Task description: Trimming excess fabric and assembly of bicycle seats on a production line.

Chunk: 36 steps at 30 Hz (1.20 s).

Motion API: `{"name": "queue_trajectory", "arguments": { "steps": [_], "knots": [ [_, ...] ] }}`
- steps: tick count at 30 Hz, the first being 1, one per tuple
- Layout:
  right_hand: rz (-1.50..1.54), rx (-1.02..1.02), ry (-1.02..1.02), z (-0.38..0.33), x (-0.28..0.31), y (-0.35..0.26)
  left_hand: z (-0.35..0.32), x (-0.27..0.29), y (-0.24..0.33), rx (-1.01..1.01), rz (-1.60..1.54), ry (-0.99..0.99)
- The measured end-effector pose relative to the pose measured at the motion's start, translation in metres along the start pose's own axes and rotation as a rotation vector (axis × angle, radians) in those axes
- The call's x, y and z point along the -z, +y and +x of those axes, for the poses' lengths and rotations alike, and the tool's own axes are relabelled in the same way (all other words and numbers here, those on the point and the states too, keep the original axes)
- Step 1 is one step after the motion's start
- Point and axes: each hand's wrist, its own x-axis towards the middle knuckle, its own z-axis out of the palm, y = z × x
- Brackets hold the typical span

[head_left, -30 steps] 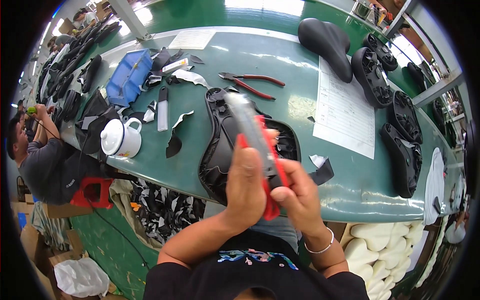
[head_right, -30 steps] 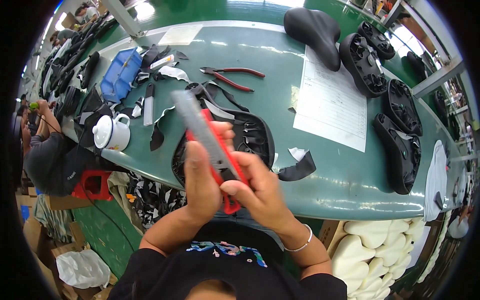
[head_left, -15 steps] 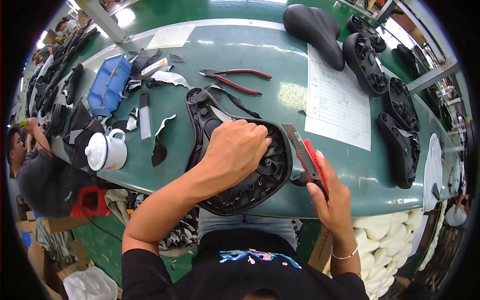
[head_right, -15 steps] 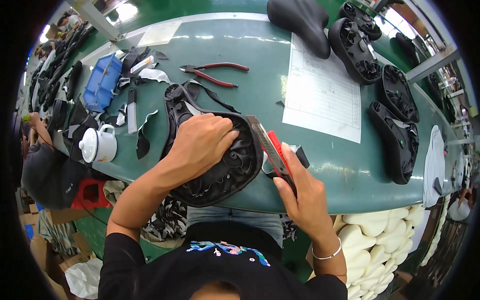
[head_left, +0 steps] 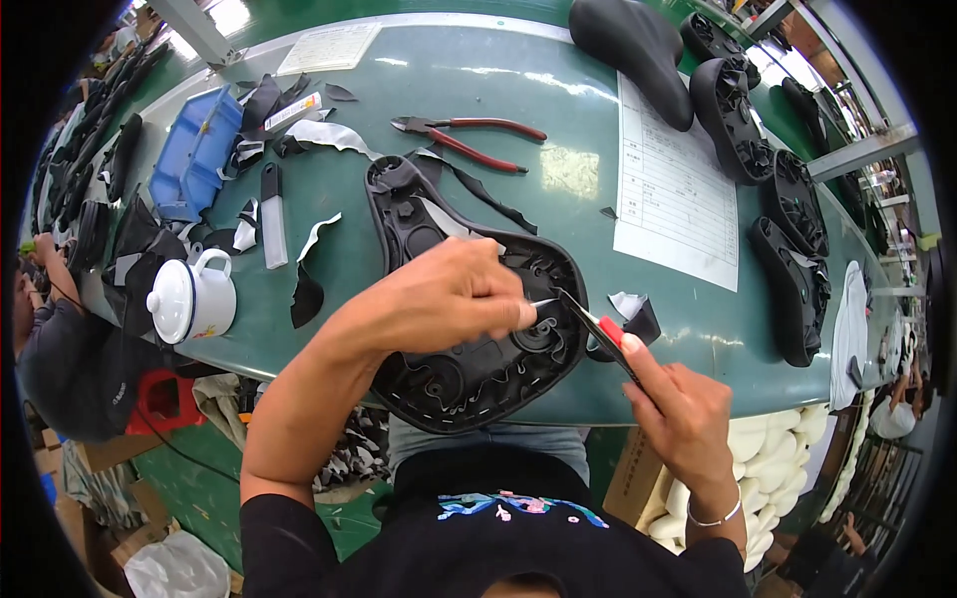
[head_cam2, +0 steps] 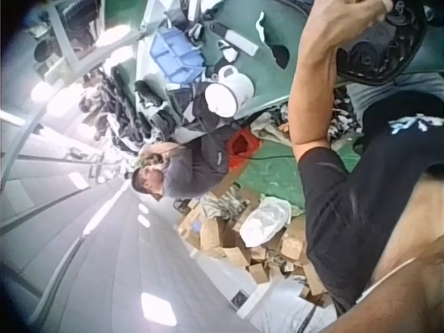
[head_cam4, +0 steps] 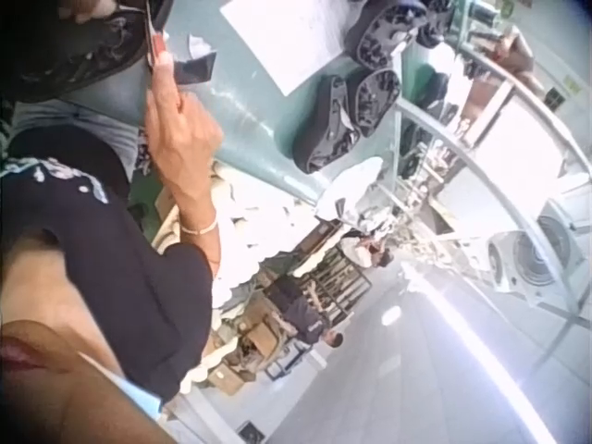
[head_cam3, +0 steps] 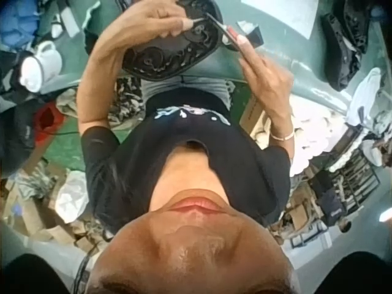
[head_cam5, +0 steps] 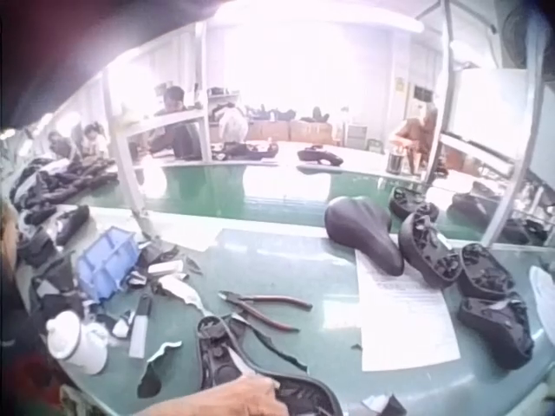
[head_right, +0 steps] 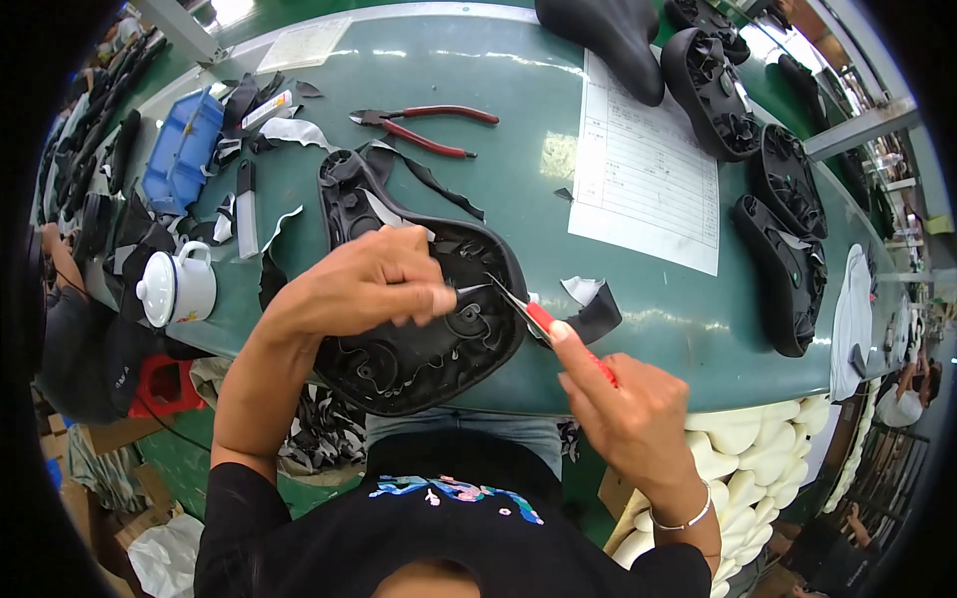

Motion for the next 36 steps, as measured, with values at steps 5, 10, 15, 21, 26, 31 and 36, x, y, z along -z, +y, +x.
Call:
{"name": "queue_trajectory", "arguments": {
  "steps": [5,10,15,21,26,31,36],
  "knots": [
    [0.145,0.003,0.113,0.019,-0.004,0.005,0.002,0.002,-0.006,-0.226,0.263,-0.165],
    [-0.046,0.094,0.066,0.010,-0.008,0.003,-0.003,0.003,0.010,0.143,-0.210,-0.032],
    [-0.036,-0.113,0.088,-0.036,-0.025,-0.041,0.001,0.022,-0.018,-0.159,-1.117,0.239],
    [0.033,-0.147,0.112,0.001,-0.040,-0.023,0.008,-0.019,0.020,-0.419,-1.074,0.649],
    [-0.074,-0.206,0.104,-0.011,-0.050,-0.051,-0.009,0.019,0.012,-0.842,-1.435,0.438],
    [-0.037,-0.286,0.083,0.018,-0.038,-0.039,-0.001,0.000,0.030,-0.651,-0.089,0.790],
    [-0.240,-0.190,0.134,0.049,-0.043,-0.016,0.046,0.031,-0.009,-0.546,1.084,0.540]
  ]
}}
